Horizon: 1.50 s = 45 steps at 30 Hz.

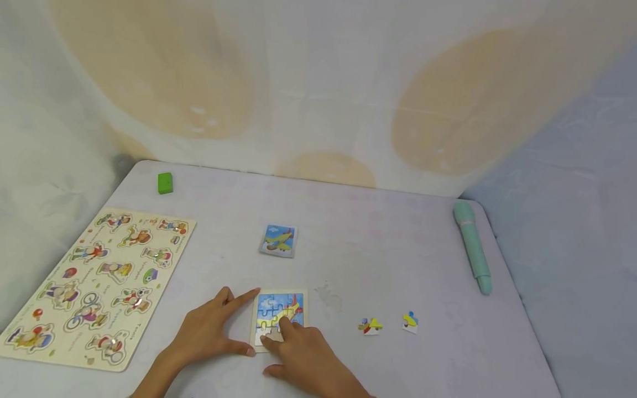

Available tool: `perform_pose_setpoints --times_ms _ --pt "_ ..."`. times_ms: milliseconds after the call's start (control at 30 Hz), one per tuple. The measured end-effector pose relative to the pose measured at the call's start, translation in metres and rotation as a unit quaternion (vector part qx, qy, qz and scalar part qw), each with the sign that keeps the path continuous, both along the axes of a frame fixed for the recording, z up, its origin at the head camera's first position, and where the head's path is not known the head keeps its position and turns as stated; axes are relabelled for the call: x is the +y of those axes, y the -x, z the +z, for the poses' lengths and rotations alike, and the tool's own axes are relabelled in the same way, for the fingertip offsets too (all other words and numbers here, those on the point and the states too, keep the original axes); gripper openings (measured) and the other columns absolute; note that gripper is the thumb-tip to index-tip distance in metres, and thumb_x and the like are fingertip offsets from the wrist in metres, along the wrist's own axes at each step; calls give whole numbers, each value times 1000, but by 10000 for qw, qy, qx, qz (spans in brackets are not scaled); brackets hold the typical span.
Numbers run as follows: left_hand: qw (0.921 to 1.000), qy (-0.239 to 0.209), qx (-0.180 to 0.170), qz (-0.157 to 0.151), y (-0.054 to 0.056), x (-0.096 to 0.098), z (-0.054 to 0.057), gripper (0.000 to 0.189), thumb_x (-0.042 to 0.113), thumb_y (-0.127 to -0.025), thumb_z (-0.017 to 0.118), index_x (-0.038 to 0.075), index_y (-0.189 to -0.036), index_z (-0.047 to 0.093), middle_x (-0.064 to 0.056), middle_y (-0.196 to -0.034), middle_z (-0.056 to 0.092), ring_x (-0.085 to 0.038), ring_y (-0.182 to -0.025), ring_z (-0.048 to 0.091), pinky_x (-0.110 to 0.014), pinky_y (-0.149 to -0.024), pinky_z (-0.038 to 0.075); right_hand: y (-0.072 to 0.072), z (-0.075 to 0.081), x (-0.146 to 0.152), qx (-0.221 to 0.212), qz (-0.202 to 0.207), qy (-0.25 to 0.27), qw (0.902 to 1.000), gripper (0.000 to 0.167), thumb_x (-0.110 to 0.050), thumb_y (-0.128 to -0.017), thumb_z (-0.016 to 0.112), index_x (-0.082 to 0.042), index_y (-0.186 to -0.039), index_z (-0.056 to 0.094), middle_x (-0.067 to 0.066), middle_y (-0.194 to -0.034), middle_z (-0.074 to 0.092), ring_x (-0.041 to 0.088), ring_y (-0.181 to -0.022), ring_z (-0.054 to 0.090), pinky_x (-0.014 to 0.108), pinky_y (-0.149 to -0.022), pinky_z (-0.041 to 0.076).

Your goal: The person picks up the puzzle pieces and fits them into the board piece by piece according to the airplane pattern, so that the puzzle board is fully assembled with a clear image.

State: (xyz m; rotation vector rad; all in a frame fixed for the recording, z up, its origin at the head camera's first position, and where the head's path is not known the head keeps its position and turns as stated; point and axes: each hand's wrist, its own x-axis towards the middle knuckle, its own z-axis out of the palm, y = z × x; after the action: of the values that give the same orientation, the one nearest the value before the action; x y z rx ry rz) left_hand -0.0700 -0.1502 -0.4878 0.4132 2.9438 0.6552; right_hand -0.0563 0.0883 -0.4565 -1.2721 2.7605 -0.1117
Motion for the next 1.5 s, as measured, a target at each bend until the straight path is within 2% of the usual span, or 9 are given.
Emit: perform_pose_setpoints --times_ms 200,433,667,800,1033,1333,1500 --pt "10000 52 -67 3 0 0 1 107 76 -50 80 39 -146 48 9 -90 31 -4 -64 32 -19 -51 29 -1 -3 1 -85 -50 26 9999 57 -65 -84 63 -37 -133 63 -5 -90 50 3 -68 38 15 -52 31" --pt "10000 -5 -99 -1 1 1 1 107 76 -50 80 39 -146 48 9 -90 31 -4 -64 32 -20 -51 28 2 1 16 -772 -440 439 9951 60 -60 -83 69 -33 -136 60 -9 -94 48 0 -68 40 14 -57 35" --pt "9999 81 -70 60 0 1 1 108 76 -48 81 40 -145 49 10 -90 32 -3 -64 31 -19 -51 27 7 5 50 -1302 -1209 1171 9771 55 -46 -79 80 -23 -127 68 -12 -96 47 -2 -73 43 14 -62 40" --pt "9999 70 -124 71 0 2 2 109 75 -48 82 40 -145 48 10 -90 32 -4 -64 31 -20 -51 27 8 4 71 -1367 -1612 1577 9646 47 -42 -77 82 -20 -116 70 -12 -96 48 -1 -72 44 16 -61 40" --pt "10000 23 -72 61 1 2 2 109 74 -48 83 39 -146 48 10 -90 32 -3 -63 30 -19 -50 26 6 5 98 -1421 -2429 1715 9441 44 -36 -74 86 -22 -108 61 -14 -97 49 -1 -71 45 17 -61 40" --pt "10000 39 -57 61 1 2 1 109 74 -48 83 39 -146 49 10 -90 32 -4 -64 31 -19 -51 27 2 -3 137 -1246 -2712 1864 9360 44 -28 -72 88 -22 -104 58 -14 -94 50 -3 -72 43 19 -62 41" --pt "9997 39 -218 87 0 2 2 109 74 -48 83 40 -146 47 9 -91 33 -4 -65 32 -20 -52 28 1 -8 154 -1349 -3084 2012 9199 45 -25 -71 89 -21 -106 61 -12 -91 51 0 -75 45 20 -64 42"
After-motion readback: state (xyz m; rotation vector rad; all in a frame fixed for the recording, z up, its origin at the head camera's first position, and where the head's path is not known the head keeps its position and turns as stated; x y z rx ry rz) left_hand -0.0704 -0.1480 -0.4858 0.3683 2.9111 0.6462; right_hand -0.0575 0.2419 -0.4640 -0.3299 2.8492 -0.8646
